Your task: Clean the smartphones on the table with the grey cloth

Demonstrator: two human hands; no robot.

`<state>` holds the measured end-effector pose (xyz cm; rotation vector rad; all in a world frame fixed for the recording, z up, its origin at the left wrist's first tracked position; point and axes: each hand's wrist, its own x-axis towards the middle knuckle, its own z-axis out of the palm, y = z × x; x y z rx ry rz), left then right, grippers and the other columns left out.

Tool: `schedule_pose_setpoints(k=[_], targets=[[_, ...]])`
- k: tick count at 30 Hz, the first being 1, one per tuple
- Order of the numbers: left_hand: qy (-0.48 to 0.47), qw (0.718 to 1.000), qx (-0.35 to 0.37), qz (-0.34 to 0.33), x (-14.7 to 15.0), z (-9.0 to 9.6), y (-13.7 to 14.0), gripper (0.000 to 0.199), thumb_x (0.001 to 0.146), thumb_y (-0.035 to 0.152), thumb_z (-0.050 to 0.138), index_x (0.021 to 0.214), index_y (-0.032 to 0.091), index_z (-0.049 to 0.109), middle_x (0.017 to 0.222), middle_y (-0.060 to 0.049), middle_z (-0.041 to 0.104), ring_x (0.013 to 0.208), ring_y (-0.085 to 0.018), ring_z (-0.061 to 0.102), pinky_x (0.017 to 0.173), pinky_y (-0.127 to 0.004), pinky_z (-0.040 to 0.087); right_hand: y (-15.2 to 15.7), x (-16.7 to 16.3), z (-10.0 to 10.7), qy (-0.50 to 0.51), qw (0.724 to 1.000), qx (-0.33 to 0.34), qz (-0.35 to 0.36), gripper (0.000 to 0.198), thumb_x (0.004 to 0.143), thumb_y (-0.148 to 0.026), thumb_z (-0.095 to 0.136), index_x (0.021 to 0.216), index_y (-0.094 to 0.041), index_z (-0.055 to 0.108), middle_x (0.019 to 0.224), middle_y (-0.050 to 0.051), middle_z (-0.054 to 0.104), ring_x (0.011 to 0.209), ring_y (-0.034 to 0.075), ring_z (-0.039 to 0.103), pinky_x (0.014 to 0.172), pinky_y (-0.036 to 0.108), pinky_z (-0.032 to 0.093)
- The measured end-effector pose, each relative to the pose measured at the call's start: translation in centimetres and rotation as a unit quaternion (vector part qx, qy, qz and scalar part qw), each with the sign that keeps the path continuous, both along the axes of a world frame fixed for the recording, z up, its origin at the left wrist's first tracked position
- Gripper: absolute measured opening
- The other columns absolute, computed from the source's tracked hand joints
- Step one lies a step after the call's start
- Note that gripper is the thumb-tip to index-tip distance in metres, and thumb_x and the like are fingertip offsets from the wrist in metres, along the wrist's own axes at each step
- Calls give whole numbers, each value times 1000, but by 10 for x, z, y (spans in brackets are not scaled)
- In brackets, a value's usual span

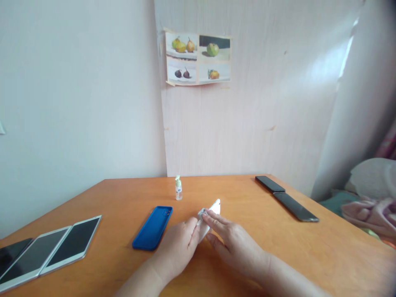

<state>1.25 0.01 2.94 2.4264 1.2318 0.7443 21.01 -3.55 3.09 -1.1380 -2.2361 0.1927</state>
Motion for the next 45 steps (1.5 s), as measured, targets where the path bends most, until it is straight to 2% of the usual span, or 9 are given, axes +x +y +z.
schedule_pose_setpoints(k=[6,14,21,26,30,34,39,42,45], targets=[[-5,1000,-21,-11,-1,0,-2,36,100,42,30,79,23,52,73,-2,63,69,-18,59,62,-26,37,29,30,-16,39,988,-21,-148,57,91,-25,48,146,-18,41,150,11,41,139,25,38,113,44,36],[-135,973,-185,-44,1,-7,5,36,98,43,32,80,21,53,75,0,65,72,-16,62,66,-24,45,-2,1,-5,-22,998,-47,-29,58,89,-26,49,147,-17,42,152,11,39,138,23,39,113,35,35],[-160,959,-234,6,0,-8,8,32,94,41,37,97,19,60,81,0,65,74,-16,58,69,-25,44,15,18,-13,-59,978,-101,-173,55,89,-28,47,141,-12,48,145,16,47,128,30,52,105,40,43],[-181,946,-269,-6,-2,-4,6,38,88,45,52,115,18,55,102,-3,67,93,-19,60,78,-27,45,7,11,-8,-58,981,-115,-146,50,91,-30,47,139,-17,52,145,14,48,123,30,56,102,39,45],[-137,970,-202,-4,-1,-8,4,52,70,43,75,112,21,53,107,-4,67,98,-24,61,77,-27,44,-9,-3,3,-27,991,-117,-51,47,92,-25,46,138,-22,53,140,9,56,122,25,57,102,34,44],[-50,993,-100,35,-1,-11,5,37,72,38,72,102,23,54,103,-5,66,97,-24,61,74,-27,42,-13,-5,6,-21,994,-105,-7,44,93,-22,43,136,-22,54,138,7,57,121,23,58,102,32,44],[45,996,-48,62,-3,-9,9,29,70,34,70,94,23,59,98,-4,62,94,-23,59,75,-28,42,4,9,-5,-58,988,-110,-94,47,94,-28,42,138,-18,52,143,10,52,128,26,52,107,38,40],[79,994,-36,71,-3,-9,9,33,66,41,73,91,23,62,95,-4,58,91,-23,57,76,-28,42,17,20,-13,-93,975,-120,-162,50,94,-31,40,139,-12,51,145,15,48,132,29,47,112,45,33],[100,993,-27,64,-2,-10,7,35,65,49,72,88,24,64,93,-4,56,93,-24,56,76,-28,42,20,23,-14,-111,970,-120,-180,50,95,-30,39,139,-11,50,145,17,47,134,28,45,114,47,29]])
